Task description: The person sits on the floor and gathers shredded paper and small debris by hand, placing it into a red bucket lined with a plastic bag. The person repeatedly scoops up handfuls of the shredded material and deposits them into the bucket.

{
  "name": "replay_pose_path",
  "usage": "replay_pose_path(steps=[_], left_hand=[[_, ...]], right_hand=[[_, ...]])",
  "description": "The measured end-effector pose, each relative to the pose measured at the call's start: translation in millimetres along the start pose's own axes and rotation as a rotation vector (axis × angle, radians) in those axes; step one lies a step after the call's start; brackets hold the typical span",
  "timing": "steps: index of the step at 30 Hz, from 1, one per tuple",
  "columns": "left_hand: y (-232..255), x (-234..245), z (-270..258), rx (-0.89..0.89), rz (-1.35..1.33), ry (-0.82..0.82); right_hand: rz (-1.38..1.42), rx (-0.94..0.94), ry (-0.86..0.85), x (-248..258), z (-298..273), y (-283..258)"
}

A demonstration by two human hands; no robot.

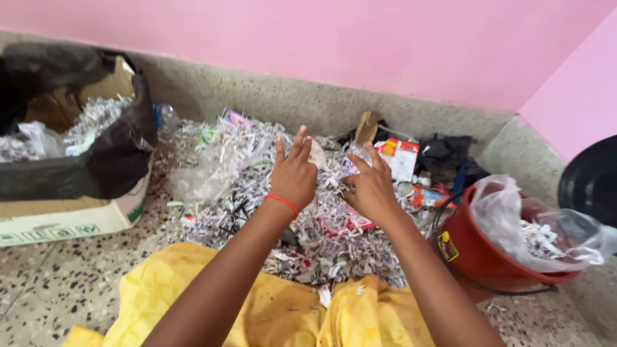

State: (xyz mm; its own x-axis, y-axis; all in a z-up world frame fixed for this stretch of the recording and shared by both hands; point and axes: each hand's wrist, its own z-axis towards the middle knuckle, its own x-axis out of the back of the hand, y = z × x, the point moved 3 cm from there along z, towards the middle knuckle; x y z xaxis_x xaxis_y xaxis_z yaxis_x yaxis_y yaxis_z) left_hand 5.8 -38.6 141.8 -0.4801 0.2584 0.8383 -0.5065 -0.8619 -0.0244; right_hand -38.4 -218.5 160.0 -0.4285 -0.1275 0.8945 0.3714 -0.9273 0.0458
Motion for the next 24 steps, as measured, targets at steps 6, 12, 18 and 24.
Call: replay_pose_path(steps=[6,12,18,24], left_hand=[[10.2,29.1,20.0,-0.011,-0.009,0.083],[22.9,47.8,34.2,-0.014,-0.006,0.050],[39.7,61.9,42.2,-0.025,-0.007,-0.004],[51.0,69.9,56.9,-0.026,-0.009,-0.017]], right_hand=[[-0.057,-0.015,0.021,42.5,3.9,4.1],[-0.110,-0.047,-0.030,63.0,5.6,6.2],[-0.153,-0.047,-0.057,74.3,2.8,6.7],[-0.184,-0.043,-0.049,86.7,4.4,9.0]])
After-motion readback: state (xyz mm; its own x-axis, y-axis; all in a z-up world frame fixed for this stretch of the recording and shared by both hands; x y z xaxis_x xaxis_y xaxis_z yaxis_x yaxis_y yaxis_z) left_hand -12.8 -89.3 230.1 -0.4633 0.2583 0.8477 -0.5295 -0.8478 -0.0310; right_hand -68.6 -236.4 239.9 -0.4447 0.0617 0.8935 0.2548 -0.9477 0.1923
